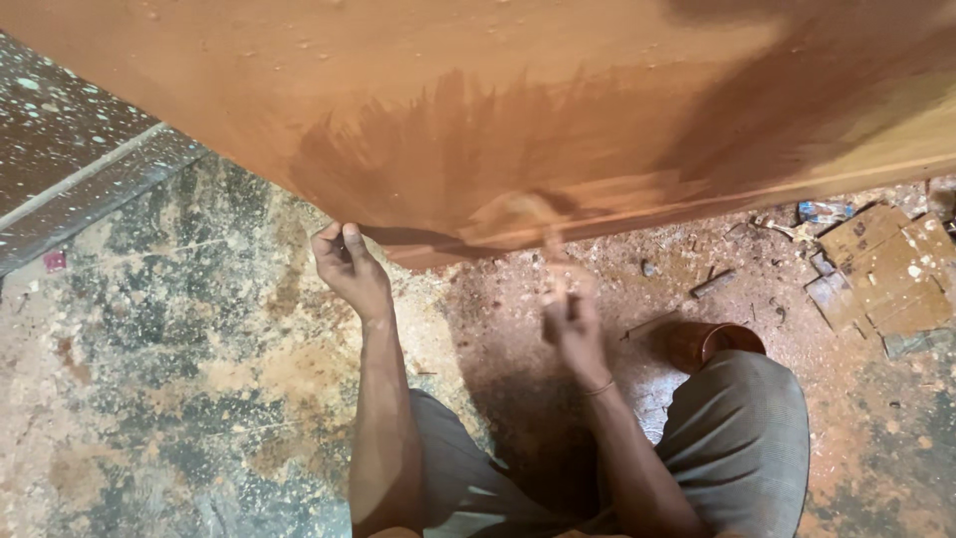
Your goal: The person paints the lower edge of a wooden furniture piece using a paintbrush and a small container of reddish-brown paint. They repeatedly dip the brush and apply paint along the bottom trim while sitting on the floor.
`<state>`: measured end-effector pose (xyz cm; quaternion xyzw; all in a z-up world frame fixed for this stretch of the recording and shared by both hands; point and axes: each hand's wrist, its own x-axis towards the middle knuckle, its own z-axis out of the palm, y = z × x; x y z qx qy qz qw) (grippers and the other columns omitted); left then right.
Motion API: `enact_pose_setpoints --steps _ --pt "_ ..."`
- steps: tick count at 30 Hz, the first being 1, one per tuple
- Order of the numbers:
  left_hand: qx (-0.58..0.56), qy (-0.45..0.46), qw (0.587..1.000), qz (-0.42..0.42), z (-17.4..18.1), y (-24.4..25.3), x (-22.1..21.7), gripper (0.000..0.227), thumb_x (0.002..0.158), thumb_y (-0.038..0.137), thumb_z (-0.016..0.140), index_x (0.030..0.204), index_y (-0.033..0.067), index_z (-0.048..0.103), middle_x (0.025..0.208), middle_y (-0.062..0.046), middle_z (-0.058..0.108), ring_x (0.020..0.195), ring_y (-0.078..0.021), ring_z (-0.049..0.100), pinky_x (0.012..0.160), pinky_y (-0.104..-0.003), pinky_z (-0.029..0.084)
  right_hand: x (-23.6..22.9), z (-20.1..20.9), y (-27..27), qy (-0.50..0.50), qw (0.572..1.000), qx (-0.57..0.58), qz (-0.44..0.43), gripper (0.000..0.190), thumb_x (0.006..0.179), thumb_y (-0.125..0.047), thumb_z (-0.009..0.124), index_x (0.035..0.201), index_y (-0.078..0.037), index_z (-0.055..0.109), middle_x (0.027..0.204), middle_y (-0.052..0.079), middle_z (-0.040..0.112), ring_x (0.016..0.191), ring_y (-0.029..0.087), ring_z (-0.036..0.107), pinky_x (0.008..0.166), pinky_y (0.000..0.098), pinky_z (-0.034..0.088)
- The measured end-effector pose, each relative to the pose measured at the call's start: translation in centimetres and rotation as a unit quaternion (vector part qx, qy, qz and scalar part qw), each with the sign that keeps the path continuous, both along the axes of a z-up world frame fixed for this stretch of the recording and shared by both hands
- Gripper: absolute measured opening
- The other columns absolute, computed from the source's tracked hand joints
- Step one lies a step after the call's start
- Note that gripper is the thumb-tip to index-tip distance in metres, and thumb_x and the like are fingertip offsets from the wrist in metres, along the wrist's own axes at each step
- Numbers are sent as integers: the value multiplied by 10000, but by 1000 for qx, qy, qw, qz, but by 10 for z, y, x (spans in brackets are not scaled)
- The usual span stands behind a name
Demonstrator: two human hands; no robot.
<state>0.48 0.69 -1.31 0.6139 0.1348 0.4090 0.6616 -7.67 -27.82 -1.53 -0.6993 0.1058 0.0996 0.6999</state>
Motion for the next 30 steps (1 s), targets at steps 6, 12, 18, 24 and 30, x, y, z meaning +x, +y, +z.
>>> enact_pose_setpoints --steps 6,12,18,24,30 --pt "1 2 1000 -6 -2 2 -2 121 1075 89 638 1129 5 570 1004 -31 617 904 -100 554 825 -252 471 7 15 -38 -141 942 129 -275 502 1063 -156 576 1479 -188 297 862 36 519 571 71 459 420 202 404" --pt "15 10 1000 -15 1 5 -3 130 1071 109 643 1117 10 573 972 -10 603 868 -84 528 786 -240 449 10 22 -10 -144 984 39 -101 431 1013 -78 559 1395 -159 375 966 50 542 606 109 538 395 237 483" --pt "-2 -3 1000 -29 0 6 -4 134 1067 107 658 1105 12 572 984 -15 607 880 -83 535 804 -239 459 -14 18 20 -155 973 34 171 397 967 -6 571 1333 -134 486 1138 64 536 661 101 514 450 229 464" --pt "-13 -3 999 -35 3 6 -5 123 1060 89 665 1099 14 575 992 -27 630 901 -98 572 830 -249 483 -3 43 -16 -175 966 143 -122 270 1117 -134 589 1376 -140 511 925 10 542 642 87 473 476 249 413" --pt "-5 8 1000 -22 9 4 -3 110 1047 86 654 1096 22 581 1022 -29 649 931 -93 593 848 -244 500 12 66 -48 -169 951 57 -252 439 1028 -50 539 1414 -136 350 886 6 479 594 56 439 429 219 395"
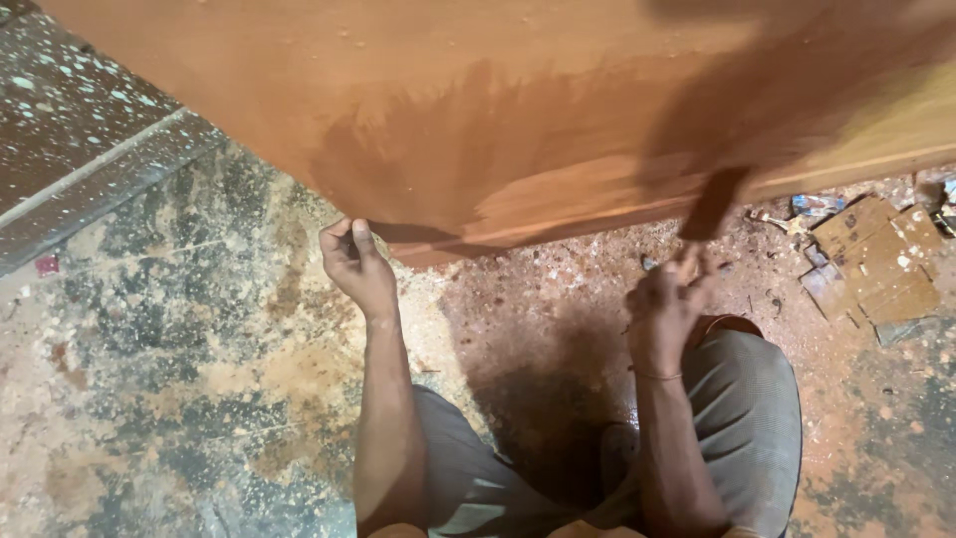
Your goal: The person paints the lower edge of a wooden furniture piece using a paintbrush and a small container of reddish-brown paint. They repeatedly dip the brush and apply paint along the bottom trim while sitting on the floor.
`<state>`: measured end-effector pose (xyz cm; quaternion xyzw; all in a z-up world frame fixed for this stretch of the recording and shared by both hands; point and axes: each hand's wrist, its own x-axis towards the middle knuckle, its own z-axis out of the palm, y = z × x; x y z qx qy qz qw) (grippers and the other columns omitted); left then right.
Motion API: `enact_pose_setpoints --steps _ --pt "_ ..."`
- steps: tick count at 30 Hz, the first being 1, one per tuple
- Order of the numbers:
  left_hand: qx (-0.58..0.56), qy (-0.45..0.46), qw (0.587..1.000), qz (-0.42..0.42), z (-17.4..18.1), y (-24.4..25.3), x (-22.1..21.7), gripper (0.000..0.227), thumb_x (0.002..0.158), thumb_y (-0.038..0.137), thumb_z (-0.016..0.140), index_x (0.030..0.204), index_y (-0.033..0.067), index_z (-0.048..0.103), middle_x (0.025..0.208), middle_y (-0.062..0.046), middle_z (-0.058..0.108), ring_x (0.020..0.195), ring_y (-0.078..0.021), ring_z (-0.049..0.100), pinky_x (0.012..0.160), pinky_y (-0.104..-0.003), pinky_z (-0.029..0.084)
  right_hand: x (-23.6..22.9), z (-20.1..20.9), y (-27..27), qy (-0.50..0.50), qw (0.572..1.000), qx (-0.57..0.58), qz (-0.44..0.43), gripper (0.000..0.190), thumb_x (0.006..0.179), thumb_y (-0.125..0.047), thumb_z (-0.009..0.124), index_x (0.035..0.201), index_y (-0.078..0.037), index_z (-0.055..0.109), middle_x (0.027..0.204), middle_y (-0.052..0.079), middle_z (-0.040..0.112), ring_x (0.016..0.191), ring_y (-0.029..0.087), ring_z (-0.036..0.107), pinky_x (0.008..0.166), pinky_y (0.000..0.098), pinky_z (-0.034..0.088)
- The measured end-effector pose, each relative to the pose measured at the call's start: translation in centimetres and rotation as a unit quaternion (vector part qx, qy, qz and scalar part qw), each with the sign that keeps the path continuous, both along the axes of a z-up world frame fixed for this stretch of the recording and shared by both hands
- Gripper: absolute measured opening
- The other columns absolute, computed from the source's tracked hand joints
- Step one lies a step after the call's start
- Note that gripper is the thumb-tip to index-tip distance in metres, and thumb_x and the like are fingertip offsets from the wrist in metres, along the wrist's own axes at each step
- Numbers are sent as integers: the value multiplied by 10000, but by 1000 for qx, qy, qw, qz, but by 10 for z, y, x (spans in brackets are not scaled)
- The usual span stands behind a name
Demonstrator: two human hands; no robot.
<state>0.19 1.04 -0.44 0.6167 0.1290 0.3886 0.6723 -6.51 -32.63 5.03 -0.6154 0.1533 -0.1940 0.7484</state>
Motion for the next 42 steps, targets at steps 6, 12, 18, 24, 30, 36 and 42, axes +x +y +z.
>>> enact_pose_setpoints --steps 6,12,18,24,30,36,42 --pt "3 8 1000 -9 -4 5 -1 98 1053 74 662 1069 16 583 970 -10 616 857 -71 543 784 -218 466 -19 -7 83 56 930 -130 339 477 970 0 547 1426 -87 440 1018 72 580 685 102 530 493 246 498" --pt "-23 7 1000 -15 -4 6 3 94 1041 73 674 1040 18 597 925 8 607 810 -55 517 743 -202 443 -48 21 104 -140 900 -276 308 490 1039 43 526 1508 26 386 1168 140 618 939 235 640 793 353 574" --pt "-12 34 999 -13 1 4 -3 63 1031 48 660 1029 20 604 879 24 591 757 -40 506 685 -201 435 -24 -36 99 -186 849 -450 206 489 1039 20 472 1504 58 326 1258 321 610 984 405 696 830 466 611" --pt "-5 35 999 -11 6 6 -2 73 1032 52 664 1022 26 596 846 30 575 736 -41 508 664 -204 438 -30 -74 107 8 868 -406 285 531 991 -21 544 1497 -52 385 914 261 696 771 420 679 623 545 549" --pt "-15 50 999 -12 4 7 -1 93 1021 74 677 1016 24 598 828 27 567 720 -44 500 640 -204 426 -30 18 82 172 862 -355 317 514 1058 -42 487 1553 -91 357 1141 255 613 1007 388 629 846 505 554" --pt "-13 37 999 -16 2 7 -1 111 1025 83 689 1008 19 599 860 16 573 742 -54 491 670 -211 421 -41 50 59 -148 875 -431 160 518 1053 -8 506 1539 18 328 1446 241 477 1306 336 540 1082 450 493" --pt "29 21 999 5 -1 6 -1 120 1028 73 698 1016 15 594 896 8 582 796 -69 516 725 -221 448 -12 -76 47 230 815 -466 256 488 1078 -178 423 1544 -61 334 979 199 663 773 356 694 665 479 603"
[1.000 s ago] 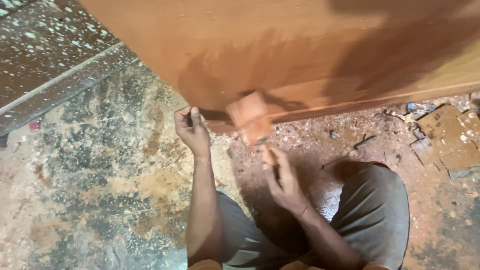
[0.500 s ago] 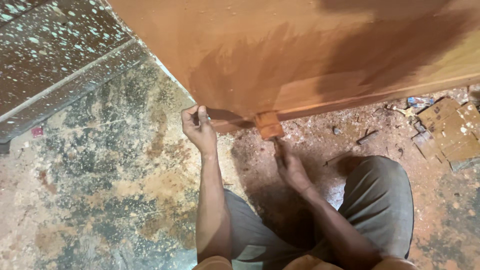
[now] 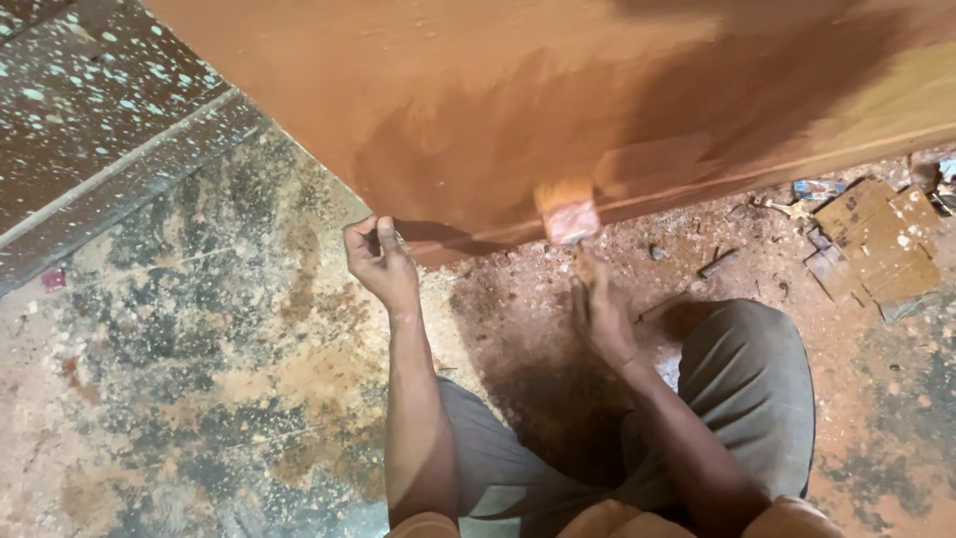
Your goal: The person paints the lower edge of a wooden furniture piece using a paintbrush and a small container of reddish-brown paint. They repeatedly dip the brush and apply paint along the bottom trim while sitting on the floor.
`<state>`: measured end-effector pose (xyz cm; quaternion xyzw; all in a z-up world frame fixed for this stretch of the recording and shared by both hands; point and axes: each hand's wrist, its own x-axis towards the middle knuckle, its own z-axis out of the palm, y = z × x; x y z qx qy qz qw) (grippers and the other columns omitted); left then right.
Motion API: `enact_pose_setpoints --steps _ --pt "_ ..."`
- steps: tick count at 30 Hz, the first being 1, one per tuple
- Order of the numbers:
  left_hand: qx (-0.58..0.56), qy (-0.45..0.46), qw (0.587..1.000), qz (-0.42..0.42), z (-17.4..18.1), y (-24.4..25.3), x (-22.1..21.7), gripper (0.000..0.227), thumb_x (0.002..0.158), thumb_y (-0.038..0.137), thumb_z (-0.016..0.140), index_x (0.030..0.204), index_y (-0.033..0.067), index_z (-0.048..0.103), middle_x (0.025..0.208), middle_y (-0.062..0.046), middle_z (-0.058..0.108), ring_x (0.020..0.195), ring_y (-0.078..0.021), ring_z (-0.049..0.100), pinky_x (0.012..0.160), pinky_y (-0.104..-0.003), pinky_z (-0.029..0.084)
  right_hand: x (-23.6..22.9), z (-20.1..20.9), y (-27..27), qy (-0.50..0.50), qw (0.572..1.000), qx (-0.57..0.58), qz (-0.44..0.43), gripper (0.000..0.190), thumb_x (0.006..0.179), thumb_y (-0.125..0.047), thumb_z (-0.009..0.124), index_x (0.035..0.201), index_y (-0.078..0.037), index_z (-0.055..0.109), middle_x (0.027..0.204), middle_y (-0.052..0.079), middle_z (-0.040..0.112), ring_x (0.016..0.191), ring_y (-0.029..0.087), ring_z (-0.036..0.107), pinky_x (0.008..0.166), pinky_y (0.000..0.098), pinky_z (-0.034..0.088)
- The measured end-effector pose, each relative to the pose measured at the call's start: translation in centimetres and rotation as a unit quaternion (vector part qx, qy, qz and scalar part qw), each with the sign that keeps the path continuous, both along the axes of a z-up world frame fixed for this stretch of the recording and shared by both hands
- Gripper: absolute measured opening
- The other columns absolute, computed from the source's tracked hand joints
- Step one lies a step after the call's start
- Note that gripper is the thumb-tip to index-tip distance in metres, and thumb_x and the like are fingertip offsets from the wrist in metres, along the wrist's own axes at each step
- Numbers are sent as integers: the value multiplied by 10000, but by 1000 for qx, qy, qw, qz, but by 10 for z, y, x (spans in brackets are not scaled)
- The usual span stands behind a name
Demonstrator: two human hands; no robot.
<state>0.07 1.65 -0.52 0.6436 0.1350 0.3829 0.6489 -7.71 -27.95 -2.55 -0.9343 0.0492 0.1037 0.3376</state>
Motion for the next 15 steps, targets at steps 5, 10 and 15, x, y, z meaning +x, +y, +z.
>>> enact_pose_setpoints --steps 5,10,15 --pt "-9 -5 1000 0 -2 1 2 95 1025 49 679 1016 18 589 892 9 589 783 -70 514 718 -221 445 -12 -48 -11 -100 992 54 57 512 1041 -157 508 1514 -18 374 1035 284 697 818 434 699 668 553 571" --pt "-24 18 1000 7 -5 1 2 77 1025 19 657 1009 25 583 885 8 583 775 -66 503 695 -215 428 -12 38 -27 26 979 198 -35 457 1090 -167 442 1531 -46 419 1132 219 682 956 327 711 752 439 633" --pt "-7 -5 1000 12 -7 1 4 72 1039 6 649 1026 15 578 934 -9 595 838 -80 535 757 -229 456 -25 115 -39 -345 931 100 72 457 1071 -60 496 1503 33 380 1336 291 577 1218 353 637 968 478 564"
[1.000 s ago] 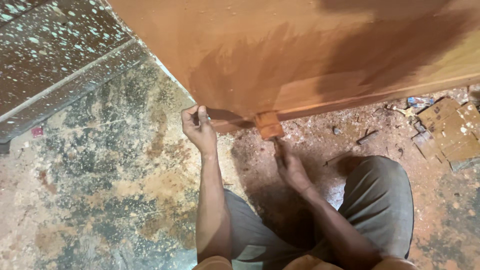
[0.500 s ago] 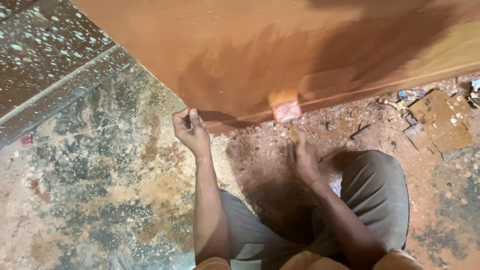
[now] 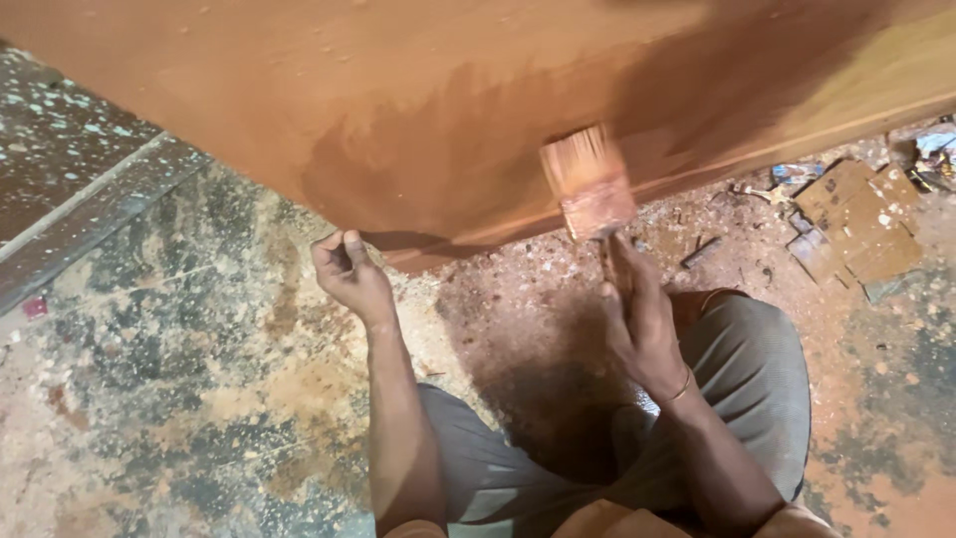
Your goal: The person paints the lower edge of a wooden furniture piece using a paintbrush and a small container of reddish-brown paint. They repeatedly dip the brush and apply paint along the bottom trim while sitting on the floor.
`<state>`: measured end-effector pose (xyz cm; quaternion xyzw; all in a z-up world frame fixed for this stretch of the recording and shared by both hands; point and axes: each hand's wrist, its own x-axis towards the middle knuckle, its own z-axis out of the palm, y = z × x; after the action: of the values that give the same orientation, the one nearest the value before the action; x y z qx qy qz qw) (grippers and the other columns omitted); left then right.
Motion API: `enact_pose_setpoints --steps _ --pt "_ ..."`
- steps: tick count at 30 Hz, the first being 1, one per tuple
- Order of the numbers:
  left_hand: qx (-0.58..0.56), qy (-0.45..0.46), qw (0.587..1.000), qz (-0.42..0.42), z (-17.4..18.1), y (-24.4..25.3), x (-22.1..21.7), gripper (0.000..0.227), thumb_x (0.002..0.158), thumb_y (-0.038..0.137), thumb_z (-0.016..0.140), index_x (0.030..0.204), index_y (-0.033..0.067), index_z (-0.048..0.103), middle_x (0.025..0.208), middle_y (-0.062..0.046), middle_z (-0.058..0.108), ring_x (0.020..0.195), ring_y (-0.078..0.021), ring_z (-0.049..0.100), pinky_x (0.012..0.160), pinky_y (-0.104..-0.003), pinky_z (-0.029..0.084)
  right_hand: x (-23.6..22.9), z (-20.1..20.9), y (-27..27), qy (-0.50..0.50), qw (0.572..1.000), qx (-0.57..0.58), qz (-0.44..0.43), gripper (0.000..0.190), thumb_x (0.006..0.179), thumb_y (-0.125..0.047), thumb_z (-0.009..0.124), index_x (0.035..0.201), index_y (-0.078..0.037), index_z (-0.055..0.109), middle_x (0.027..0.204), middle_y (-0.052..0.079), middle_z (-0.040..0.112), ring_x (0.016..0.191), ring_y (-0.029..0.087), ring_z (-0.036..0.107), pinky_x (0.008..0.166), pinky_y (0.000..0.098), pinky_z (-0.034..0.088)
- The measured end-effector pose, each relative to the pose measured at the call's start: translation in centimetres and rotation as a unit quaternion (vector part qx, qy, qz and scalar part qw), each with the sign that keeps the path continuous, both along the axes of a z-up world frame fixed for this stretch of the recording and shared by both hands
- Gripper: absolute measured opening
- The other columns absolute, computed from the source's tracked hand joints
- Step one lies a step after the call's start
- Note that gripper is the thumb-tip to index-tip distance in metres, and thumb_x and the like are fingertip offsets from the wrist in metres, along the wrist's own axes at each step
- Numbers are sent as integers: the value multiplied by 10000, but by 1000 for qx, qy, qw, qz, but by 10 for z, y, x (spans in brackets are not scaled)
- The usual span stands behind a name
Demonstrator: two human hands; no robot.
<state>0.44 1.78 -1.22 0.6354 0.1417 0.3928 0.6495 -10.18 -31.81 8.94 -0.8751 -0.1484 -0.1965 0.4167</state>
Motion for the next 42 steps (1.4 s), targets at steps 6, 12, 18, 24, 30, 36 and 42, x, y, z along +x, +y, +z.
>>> enact_pose_setpoints --steps 6,12,18,24,30,36,42 --pt "13 -6 1000 13 -1 -1 0 82 1047 34 657 1023 8 583 949 -21 603 856 -96 544 778 -250 466 31 -102 -19 244 965 -75 -54 398 1088 -88 441 1484 -51 461 1095 182 614 874 303 634 736 382 584" --pt "3 -12 1000 19 1 -6 0 116 1050 58 668 997 10 577 928 -24 607 831 -96 538 753 -252 455 24 -162 -34 274 957 -96 -15 545 1052 -104 476 1573 4 360 1113 268 710 842 357 703 749 501 594" --pt "-15 -36 999 22 -7 -5 3 124 1039 67 690 1024 7 582 955 -33 626 859 -108 565 775 -255 468 19 -53 -43 120 992 12 31 417 1061 -71 433 1472 -10 405 1413 352 568 1072 370 714 864 464 662" --pt "-6 -53 998 19 -11 -3 3 137 1047 81 696 1042 12 578 984 -34 635 903 -111 581 821 -267 486 23 -37 -58 -86 995 -30 -41 469 1106 -39 469 1544 -22 301 1304 333 583 1106 422 681 895 500 611" --pt "-20 -71 997 17 -8 -6 3 148 1044 76 699 1021 18 565 966 -23 624 890 -109 567 802 -272 476 42 -136 -83 59 990 -127 18 640 1064 -25 452 1590 118 118 938 237 682 651 394 642 576 494 546" --pt "-51 -58 997 20 -11 -7 6 138 1047 52 689 1006 29 560 946 -15 616 853 -94 548 734 -246 445 36 -109 -94 -74 975 -207 11 490 1039 19 453 1509 -6 316 1187 255 663 859 397 739 802 575 586" --pt "-30 -64 997 30 -15 -5 4 146 1039 77 710 1030 28 573 966 -19 619 888 -106 571 778 -266 473 36 -50 -96 61 995 13 -73 479 1074 -6 474 1523 -62 317 1169 256 702 614 238 659 533 385 612"
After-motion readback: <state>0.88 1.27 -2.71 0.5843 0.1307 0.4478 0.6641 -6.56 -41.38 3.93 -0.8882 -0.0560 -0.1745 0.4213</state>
